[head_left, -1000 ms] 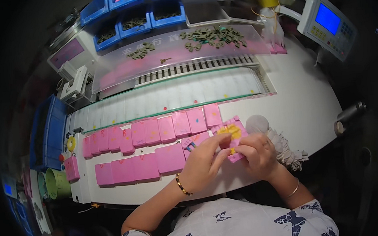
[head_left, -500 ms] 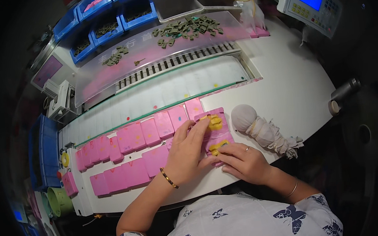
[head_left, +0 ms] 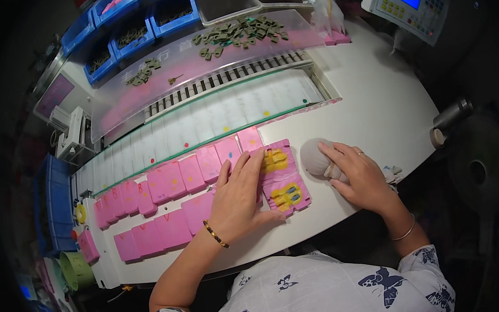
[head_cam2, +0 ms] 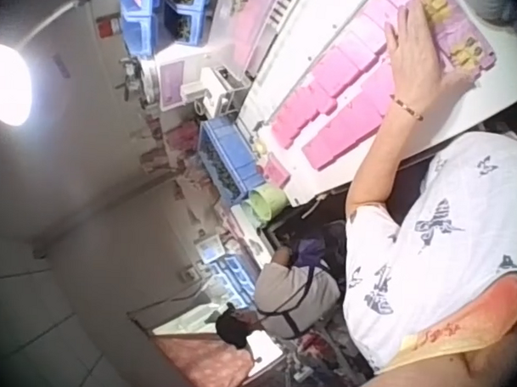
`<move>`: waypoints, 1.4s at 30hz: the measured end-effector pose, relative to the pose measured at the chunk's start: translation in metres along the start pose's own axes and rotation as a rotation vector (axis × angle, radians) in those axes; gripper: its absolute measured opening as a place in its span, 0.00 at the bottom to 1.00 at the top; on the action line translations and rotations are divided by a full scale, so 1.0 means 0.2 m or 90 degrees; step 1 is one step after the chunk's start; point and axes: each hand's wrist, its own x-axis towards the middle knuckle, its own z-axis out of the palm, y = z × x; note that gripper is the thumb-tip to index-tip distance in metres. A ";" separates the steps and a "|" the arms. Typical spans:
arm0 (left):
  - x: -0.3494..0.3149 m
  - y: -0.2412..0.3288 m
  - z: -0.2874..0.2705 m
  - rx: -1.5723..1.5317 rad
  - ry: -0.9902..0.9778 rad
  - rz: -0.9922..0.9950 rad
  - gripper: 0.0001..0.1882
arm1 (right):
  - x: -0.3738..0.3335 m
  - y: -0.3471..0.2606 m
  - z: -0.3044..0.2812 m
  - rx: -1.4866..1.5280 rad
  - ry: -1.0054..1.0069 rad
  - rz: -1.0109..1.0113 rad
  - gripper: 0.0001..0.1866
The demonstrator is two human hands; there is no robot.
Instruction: The recorder is seen assembling or preparing pink candle molds by inserting small green components into them.
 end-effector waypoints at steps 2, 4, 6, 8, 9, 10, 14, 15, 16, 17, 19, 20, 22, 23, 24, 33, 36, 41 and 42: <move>0.00 0.00 0.01 -0.012 -0.004 -0.011 0.68 | 0.00 -0.05 -0.05 -0.028 -0.009 -0.014 0.39; 0.00 0.01 0.01 -0.019 -0.001 -0.022 0.69 | -0.01 -0.12 -0.07 -0.139 0.156 -0.125 0.35; -0.01 0.01 0.01 -0.028 -0.001 -0.024 0.70 | -0.01 -0.18 -0.09 -0.153 0.218 -0.161 0.33; -0.02 0.00 0.01 -0.052 -0.004 -0.032 0.67 | -0.03 -0.24 -0.07 -0.182 0.217 -0.221 0.29; -0.01 0.00 0.00 -0.054 -0.002 -0.029 0.67 | -0.04 -0.24 -0.05 -0.187 0.217 -0.220 0.29; -0.01 0.00 0.00 -0.049 -0.002 -0.019 0.68 | -0.05 -0.21 0.00 -0.181 0.112 -0.247 0.29; -0.01 0.01 0.01 -0.052 -0.007 -0.021 0.68 | 0.00 -0.20 -0.06 -0.189 0.005 -0.293 0.28; -0.02 0.01 0.00 -0.050 -0.004 -0.027 0.68 | 0.02 -0.21 -0.07 -0.205 0.032 -0.294 0.28; -0.02 0.01 0.00 -0.062 -0.009 -0.040 0.69 | 0.02 -0.24 -0.09 -0.202 0.031 -0.301 0.28; -0.02 0.01 0.00 -0.073 -0.015 -0.052 0.69 | 0.03 -0.28 -0.11 -0.189 0.091 -0.292 0.28; -0.03 -0.01 0.02 -0.045 -0.007 -0.050 0.71 | 0.00 -0.31 -0.06 -0.179 0.151 -0.277 0.28; -0.03 -0.01 0.03 -0.018 0.000 -0.045 0.73 | -0.03 -0.30 0.02 -0.193 0.077 -0.294 0.28; -0.02 -0.01 0.03 -0.029 0.007 -0.033 0.74 | -0.02 -0.26 0.05 -0.203 0.000 -0.319 0.27; -0.02 0.00 0.03 -0.041 0.013 -0.025 0.75 | 0.00 -0.24 0.02 -0.208 0.003 -0.317 0.27; -0.02 0.00 0.02 -0.038 0.014 -0.027 0.75 | 0.05 -0.24 -0.03 -0.183 -0.033 -0.323 0.27; 0.00 0.02 0.01 -0.093 0.034 -0.046 0.80 | 0.22 -0.26 0.05 -0.280 0.152 -0.285 0.26; -0.01 0.01 0.01 -0.060 0.035 -0.047 0.81 | 0.24 -0.23 0.08 -0.182 0.047 -0.286 0.32; -0.01 0.00 0.03 -0.054 0.028 -0.065 0.82 | 0.28 -0.24 -0.04 -0.164 0.124 -0.291 0.27; -0.01 0.00 0.03 -0.055 0.025 -0.063 0.82 | 0.27 -0.26 -0.06 -0.176 0.180 -0.272 0.28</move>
